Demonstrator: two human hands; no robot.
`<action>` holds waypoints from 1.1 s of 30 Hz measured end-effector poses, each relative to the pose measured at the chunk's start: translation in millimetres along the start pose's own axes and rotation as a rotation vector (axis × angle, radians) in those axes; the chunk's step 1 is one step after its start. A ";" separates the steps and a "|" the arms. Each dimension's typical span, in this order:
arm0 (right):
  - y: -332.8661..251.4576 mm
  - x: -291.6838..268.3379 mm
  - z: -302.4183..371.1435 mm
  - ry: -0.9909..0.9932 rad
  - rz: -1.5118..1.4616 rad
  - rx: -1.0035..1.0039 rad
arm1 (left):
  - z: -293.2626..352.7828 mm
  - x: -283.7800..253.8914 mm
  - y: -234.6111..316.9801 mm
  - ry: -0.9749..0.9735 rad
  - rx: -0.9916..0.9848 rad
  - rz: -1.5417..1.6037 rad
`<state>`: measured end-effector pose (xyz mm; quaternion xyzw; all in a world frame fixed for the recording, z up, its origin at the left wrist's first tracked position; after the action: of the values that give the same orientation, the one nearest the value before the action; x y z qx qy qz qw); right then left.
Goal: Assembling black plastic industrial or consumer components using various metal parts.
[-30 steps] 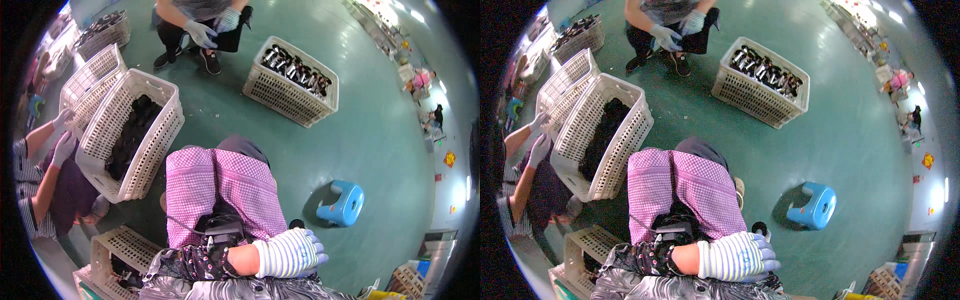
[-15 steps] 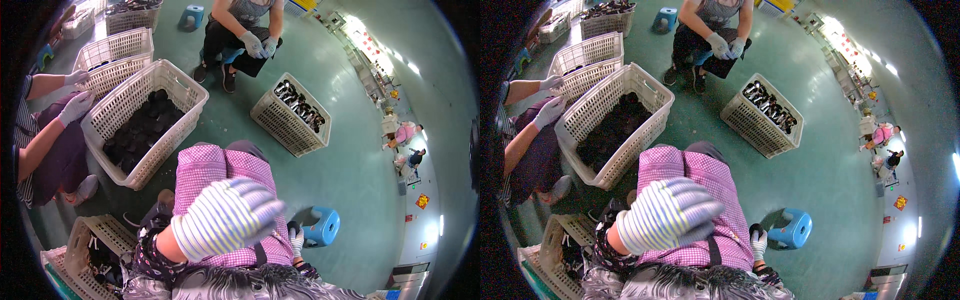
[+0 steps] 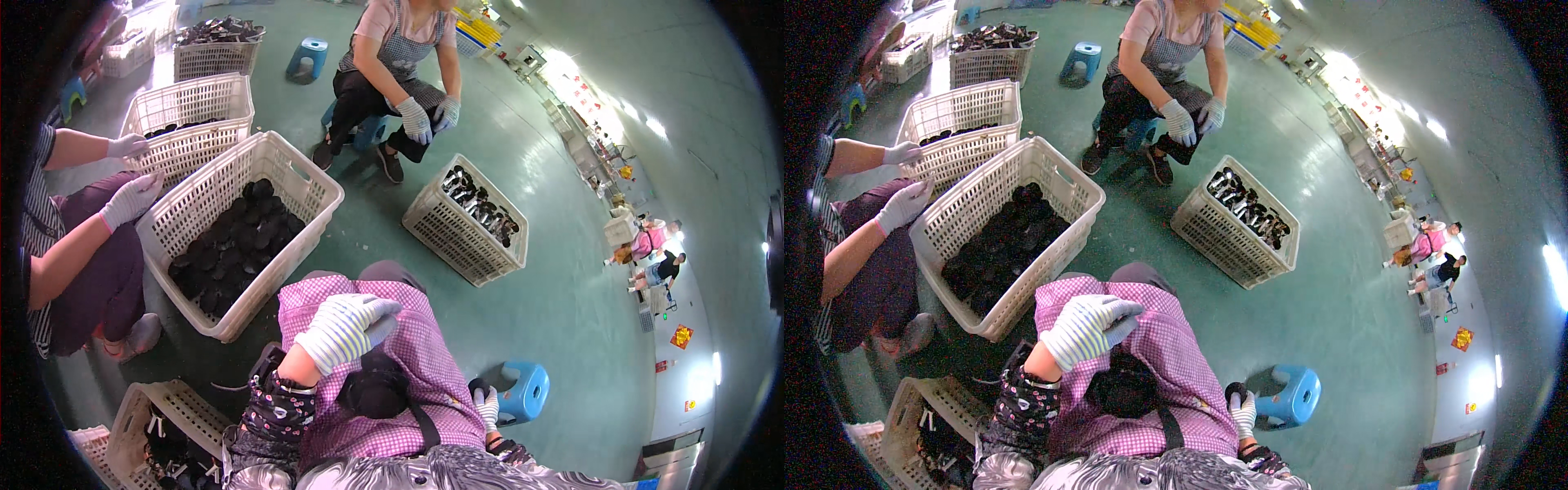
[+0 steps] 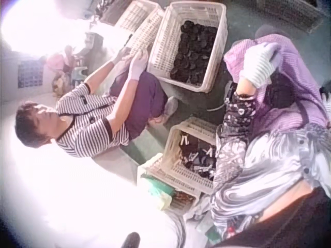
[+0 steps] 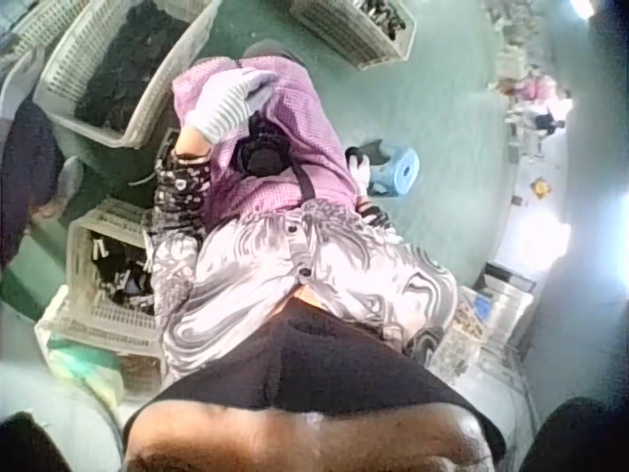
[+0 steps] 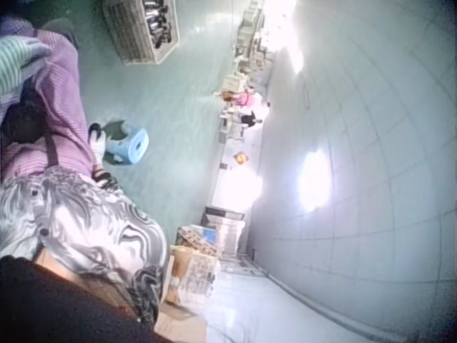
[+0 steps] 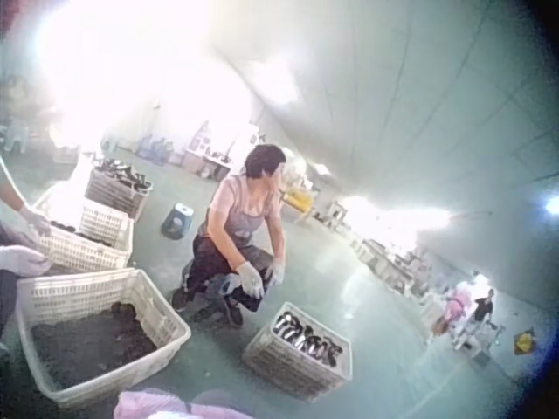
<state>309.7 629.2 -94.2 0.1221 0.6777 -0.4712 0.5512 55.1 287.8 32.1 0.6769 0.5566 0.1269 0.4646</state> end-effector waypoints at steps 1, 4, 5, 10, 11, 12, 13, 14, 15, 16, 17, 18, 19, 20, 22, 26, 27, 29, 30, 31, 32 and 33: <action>-0.5 3.8 -1.2 -0.009 -0.012 0.019 | -0.2 3.7 -8.3 0.005 -0.008 -0.009; 15.5 20.6 -15.6 -0.055 -0.098 0.019 | -7.3 9.4 -29.2 0.060 -0.043 -0.010; 17.9 27.0 -19.5 -0.055 -0.092 -0.008 | -7.4 9.2 -32.9 0.042 -0.080 -0.082; 20.6 47.1 -25.0 -0.156 -0.001 0.071 | -10.4 11.3 -29.9 0.049 -0.127 -0.183; 20.4 52.2 -23.9 -0.184 -0.076 0.085 | -9.4 12.4 -30.9 0.023 -0.153 -0.213; 16.0 53.6 -23.4 -0.196 -0.049 0.089 | -10.0 11.5 -30.4 0.024 -0.171 -0.210; 20.0 60.7 -25.7 -0.207 -0.062 0.098 | -10.7 11.3 -29.7 0.010 -0.174 -0.223; 27.7 66.4 -27.9 -0.221 -0.089 0.090 | -12.6 11.3 -28.9 0.015 -0.186 -0.213; 38.7 71.1 -27.2 -0.232 -0.115 0.090 | -14.9 12.2 -28.7 0.013 -0.198 -0.199; 51.1 78.2 -31.1 -0.247 -0.114 0.111 | -18.7 13.8 -29.3 0.024 -0.181 -0.189; 38.3 77.1 -25.8 -0.232 -0.159 0.090 | -17.7 16.3 -33.1 -0.008 -0.195 -0.194; 25.6 69.9 -24.1 -0.240 -0.075 0.098 | -16.8 15.8 -33.2 0.008 -0.229 -0.179; 15.2 63.6 -22.1 -0.245 0.007 0.110 | -17.1 15.5 -32.2 0.020 -0.259 -0.162; 10.4 60.3 -19.1 -0.248 -0.035 0.141 | -18.5 17.4 -29.5 -0.019 -0.265 -0.164; 16.2 66.5 -10.3 -0.236 -0.280 0.239 | -21.9 15.3 -28.0 0.003 -0.314 -0.153; 25.8 76.1 -8.6 -0.280 -0.417 0.321 | -23.4 20.0 -28.4 0.019 -0.378 -0.162; 35.7 79.8 -9.8 -0.288 -0.414 0.321 | -23.4 20.6 -27.0 0.035 -0.368 -0.168; 48.0 90.0 -15.1 -0.312 -0.272 0.250 | -24.0 19.1 -20.2 0.050 -0.366 -0.160; 43.9 91.4 -16.4 -0.341 -0.327 0.229 | -22.5 17.9 -17.6 0.033 -0.395 -0.155; 40.8 91.5 -18.2 -0.350 -0.326 0.219 | -20.9 17.8 -16.4 0.017 -0.422 -0.147; 38.5 92.9 -20.0 -0.377 -0.244 0.202 | -20.3 17.2 -13.5 0.066 -0.384 -0.139; 30.3 92.8 -23.5 -0.401 -0.166 0.183 | -17.8 15.5 -13.1 0.078 -0.382 -0.146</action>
<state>282.0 630.5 -190.8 0.0193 0.5170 -0.5892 0.6207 39.9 309.3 26.2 0.5290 0.5876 0.2222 0.5706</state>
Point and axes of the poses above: each hand's wrist, its own z-axis away from the middle knuckle, its own x-axis out of the palm, y = z × x, the point moved 5 cm from there along -z, towards the middle knuckle, and after that the axes turned 7 degrees about z, right-handed, at the moved point
